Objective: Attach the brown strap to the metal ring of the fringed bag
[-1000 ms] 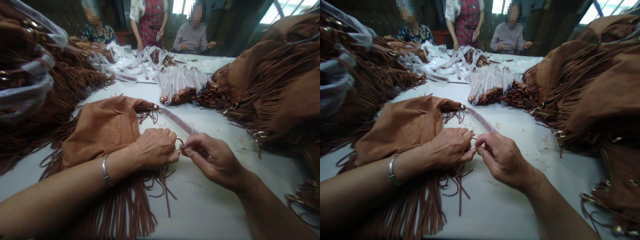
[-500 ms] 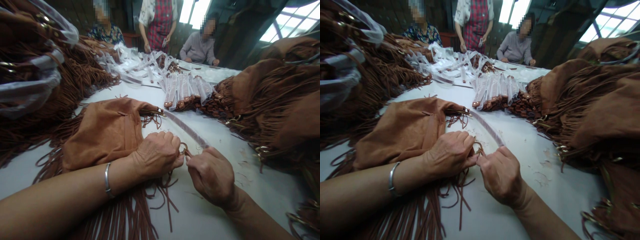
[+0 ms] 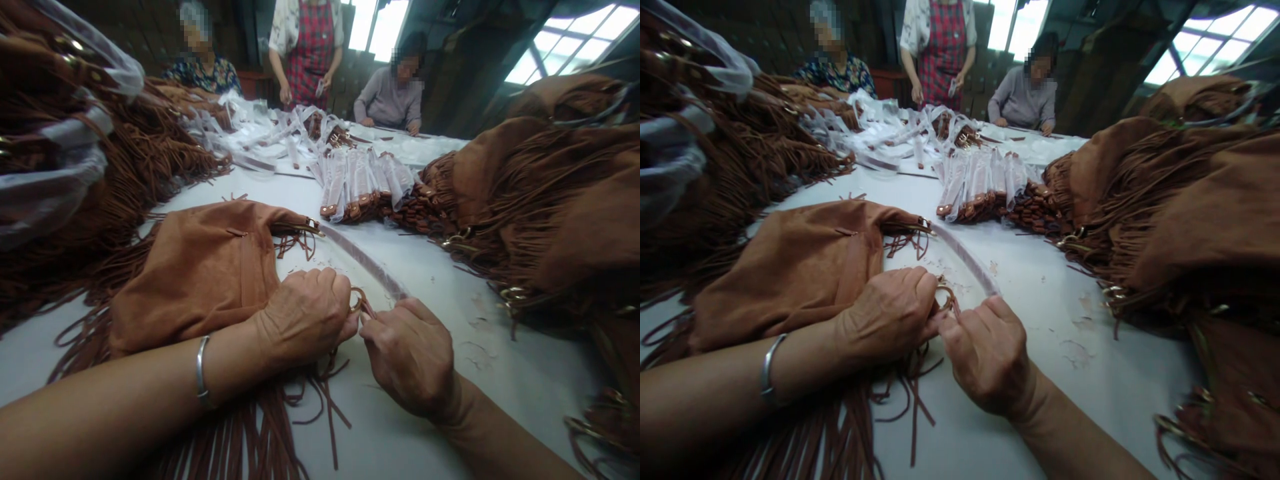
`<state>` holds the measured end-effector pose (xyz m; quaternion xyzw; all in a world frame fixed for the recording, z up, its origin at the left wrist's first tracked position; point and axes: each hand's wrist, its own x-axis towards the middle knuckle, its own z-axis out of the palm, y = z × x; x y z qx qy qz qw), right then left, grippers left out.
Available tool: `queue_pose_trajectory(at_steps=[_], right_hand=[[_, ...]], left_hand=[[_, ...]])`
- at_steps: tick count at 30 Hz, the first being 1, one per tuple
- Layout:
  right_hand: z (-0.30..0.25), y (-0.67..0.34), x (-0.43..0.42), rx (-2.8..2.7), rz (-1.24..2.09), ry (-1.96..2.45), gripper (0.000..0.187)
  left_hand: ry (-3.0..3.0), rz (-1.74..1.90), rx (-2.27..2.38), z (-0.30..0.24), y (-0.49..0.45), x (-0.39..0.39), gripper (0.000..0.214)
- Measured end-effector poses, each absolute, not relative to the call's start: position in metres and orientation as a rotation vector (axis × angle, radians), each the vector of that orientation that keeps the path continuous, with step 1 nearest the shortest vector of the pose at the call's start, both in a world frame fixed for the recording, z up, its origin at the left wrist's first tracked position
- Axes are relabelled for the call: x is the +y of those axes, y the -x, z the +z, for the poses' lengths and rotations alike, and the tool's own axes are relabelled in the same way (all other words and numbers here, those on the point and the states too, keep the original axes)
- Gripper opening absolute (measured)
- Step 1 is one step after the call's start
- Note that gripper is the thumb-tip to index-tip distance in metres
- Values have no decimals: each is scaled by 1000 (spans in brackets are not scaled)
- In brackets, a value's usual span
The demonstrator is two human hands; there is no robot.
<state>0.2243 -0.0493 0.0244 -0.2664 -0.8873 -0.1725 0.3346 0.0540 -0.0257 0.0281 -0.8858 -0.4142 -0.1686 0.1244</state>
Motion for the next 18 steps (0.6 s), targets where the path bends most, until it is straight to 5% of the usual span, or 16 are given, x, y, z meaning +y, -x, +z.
queue_pose_trajectory(at_steps=[18], right_hand=[[26,-226,-49,-2308,-389,745,17]], left_hand=[[2728,-311,-1302,36,-57,-26,28]])
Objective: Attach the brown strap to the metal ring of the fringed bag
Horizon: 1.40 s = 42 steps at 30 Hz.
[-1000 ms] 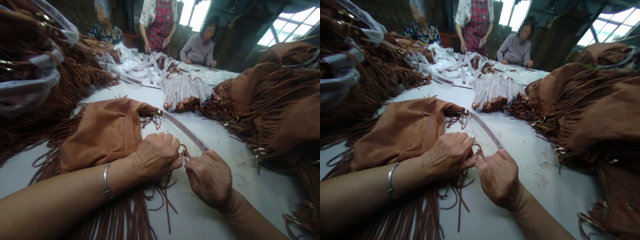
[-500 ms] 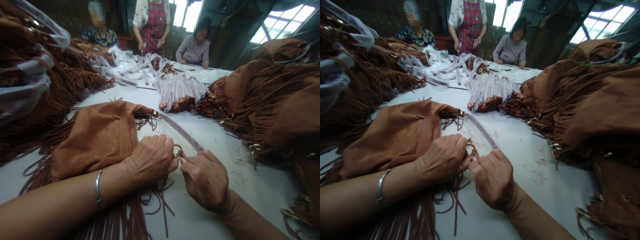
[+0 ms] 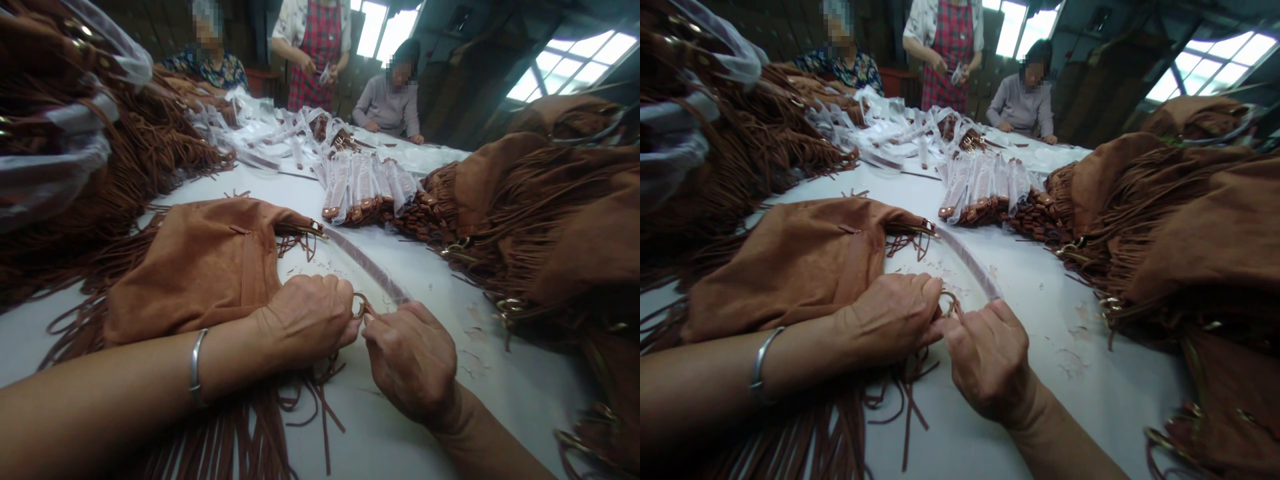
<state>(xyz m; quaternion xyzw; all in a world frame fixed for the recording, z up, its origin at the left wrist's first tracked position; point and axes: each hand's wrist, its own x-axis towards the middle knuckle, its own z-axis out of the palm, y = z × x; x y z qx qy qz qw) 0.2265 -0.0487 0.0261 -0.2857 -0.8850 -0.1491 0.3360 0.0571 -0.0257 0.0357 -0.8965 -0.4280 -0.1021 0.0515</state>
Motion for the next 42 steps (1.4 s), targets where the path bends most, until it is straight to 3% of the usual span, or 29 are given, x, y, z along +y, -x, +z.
queue_pose_trajectory(at_steps=[9,13,15,21,27,42], right_hand=[[33,-239,-37,-2187,348,1267,27],[41,-245,-32,-2476,629,1384,11],[41,-247,-31,-2578,642,1370,4],[32,-247,-30,-2612,387,1404,15],[29,-240,-38,-2506,213,1433,9],[38,-237,-40,-2391,436,1622,9]], left_hand=[[2849,-202,-1329,29,-56,-16,26],[2876,-162,-1300,26,-60,-16,25],[2880,-128,-1297,26,-62,-17,24],[2863,-96,-1310,26,-63,-18,26],[2862,-35,-1319,30,-61,-15,26],[2831,-7,-1285,28,-65,-18,15]])
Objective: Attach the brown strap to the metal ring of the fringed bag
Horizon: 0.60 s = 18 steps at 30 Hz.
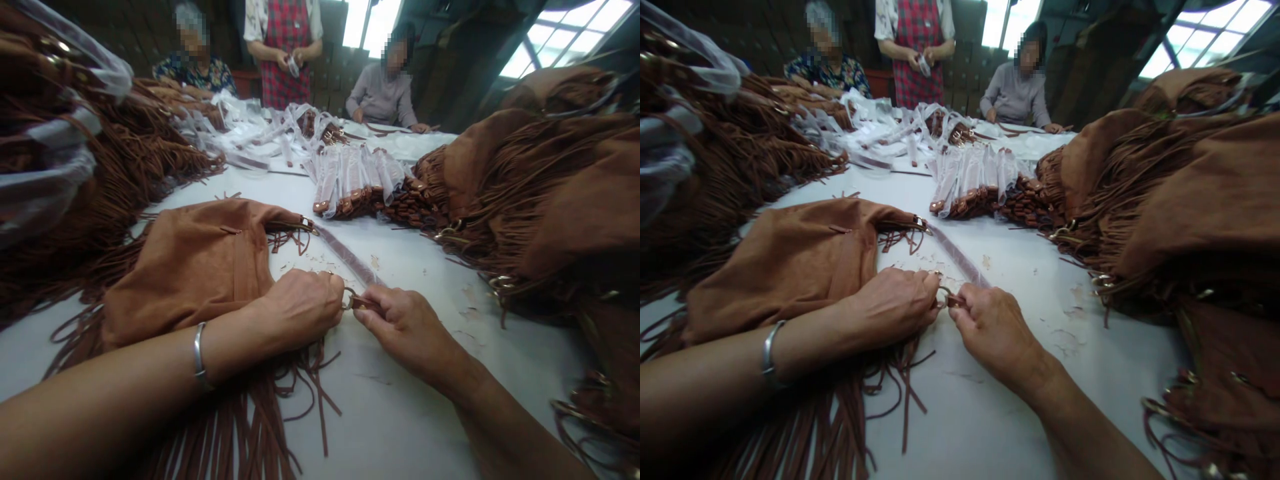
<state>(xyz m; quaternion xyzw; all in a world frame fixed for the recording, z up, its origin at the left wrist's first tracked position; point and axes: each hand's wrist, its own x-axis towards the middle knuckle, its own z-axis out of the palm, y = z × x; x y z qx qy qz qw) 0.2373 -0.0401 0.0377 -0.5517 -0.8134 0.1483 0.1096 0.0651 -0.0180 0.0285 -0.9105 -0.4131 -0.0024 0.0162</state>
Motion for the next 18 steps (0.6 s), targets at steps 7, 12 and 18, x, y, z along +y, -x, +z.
queue_pose_trajectory(at_steps=[7,12,18], right_hand=[[34,-238,-42,-2478,207,1638,9],[31,-236,-41,-2511,195,1610,10],[39,-245,-33,-2480,616,1415,11]], left_hand=[[2870,-12,-1098,25,-66,-16,12],[2869,-23,-1030,25,-64,-14,14],[3052,-40,-905,26,-52,-4,12]])
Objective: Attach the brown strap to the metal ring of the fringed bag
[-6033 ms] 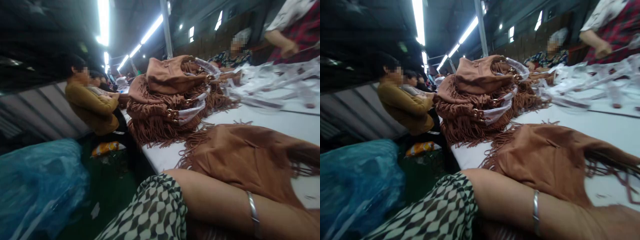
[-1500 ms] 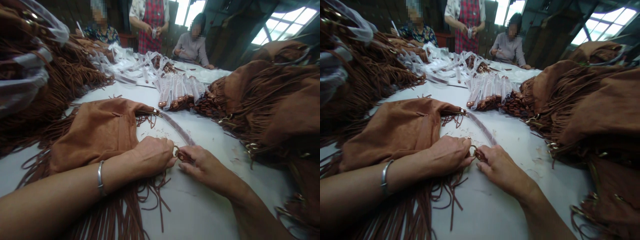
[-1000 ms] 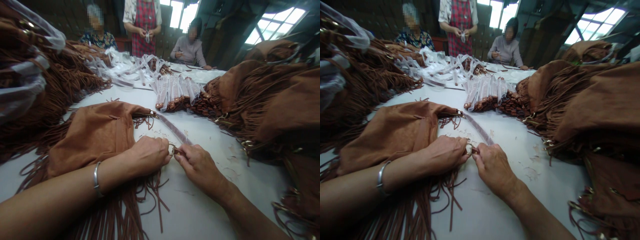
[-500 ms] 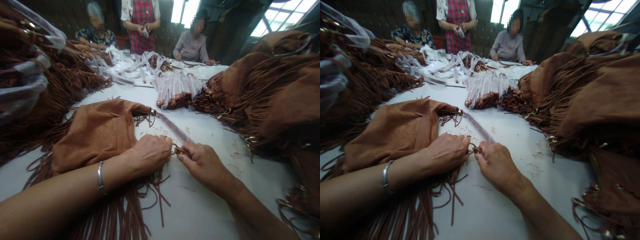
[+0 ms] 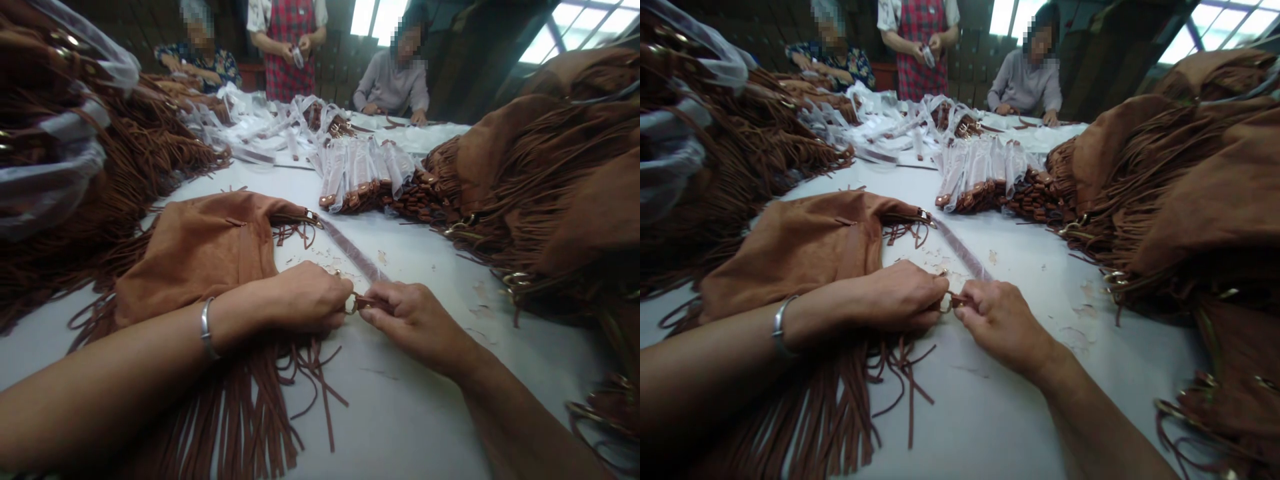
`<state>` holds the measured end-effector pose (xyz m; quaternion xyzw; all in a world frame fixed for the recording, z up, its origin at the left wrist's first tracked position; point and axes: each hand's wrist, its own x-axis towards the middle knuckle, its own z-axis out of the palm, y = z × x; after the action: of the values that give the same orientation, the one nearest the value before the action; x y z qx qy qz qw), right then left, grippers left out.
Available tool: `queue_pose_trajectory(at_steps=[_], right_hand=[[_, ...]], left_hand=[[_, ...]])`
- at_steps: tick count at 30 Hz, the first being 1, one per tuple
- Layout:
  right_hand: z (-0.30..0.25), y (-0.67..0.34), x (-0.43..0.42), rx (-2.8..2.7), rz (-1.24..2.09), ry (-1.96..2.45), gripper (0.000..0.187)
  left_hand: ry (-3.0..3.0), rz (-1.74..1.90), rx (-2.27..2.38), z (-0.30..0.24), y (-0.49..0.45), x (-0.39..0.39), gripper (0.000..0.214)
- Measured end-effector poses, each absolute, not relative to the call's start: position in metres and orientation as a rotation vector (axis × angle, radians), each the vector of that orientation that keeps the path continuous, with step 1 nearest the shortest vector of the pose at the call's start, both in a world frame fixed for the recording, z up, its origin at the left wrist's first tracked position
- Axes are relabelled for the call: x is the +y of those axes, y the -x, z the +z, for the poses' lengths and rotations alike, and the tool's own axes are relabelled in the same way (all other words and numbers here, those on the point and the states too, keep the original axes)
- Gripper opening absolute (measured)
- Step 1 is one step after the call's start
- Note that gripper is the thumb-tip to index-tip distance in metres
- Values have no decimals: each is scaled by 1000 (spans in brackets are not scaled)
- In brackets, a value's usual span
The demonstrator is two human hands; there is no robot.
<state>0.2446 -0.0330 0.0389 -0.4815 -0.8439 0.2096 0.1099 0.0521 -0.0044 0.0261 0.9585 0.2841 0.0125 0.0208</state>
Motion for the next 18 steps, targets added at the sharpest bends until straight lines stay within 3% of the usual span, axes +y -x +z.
queue_pose_trajectory(at_steps=[4,7,12,18], right_hand=[[41,-256,-25,-2558,1010,1165,16],[40,-259,-24,-2480,1099,1230,17],[41,-244,-32,-2313,942,1352,30],[25,-227,-36,-2061,778,1502,45]], left_hand=[[-2934,-2,728,24,-50,-4,14],[-2927,6,856,24,-55,-9,14],[-2859,38,1217,28,-67,-19,20],[-2889,48,1023,23,-66,-15,19]])
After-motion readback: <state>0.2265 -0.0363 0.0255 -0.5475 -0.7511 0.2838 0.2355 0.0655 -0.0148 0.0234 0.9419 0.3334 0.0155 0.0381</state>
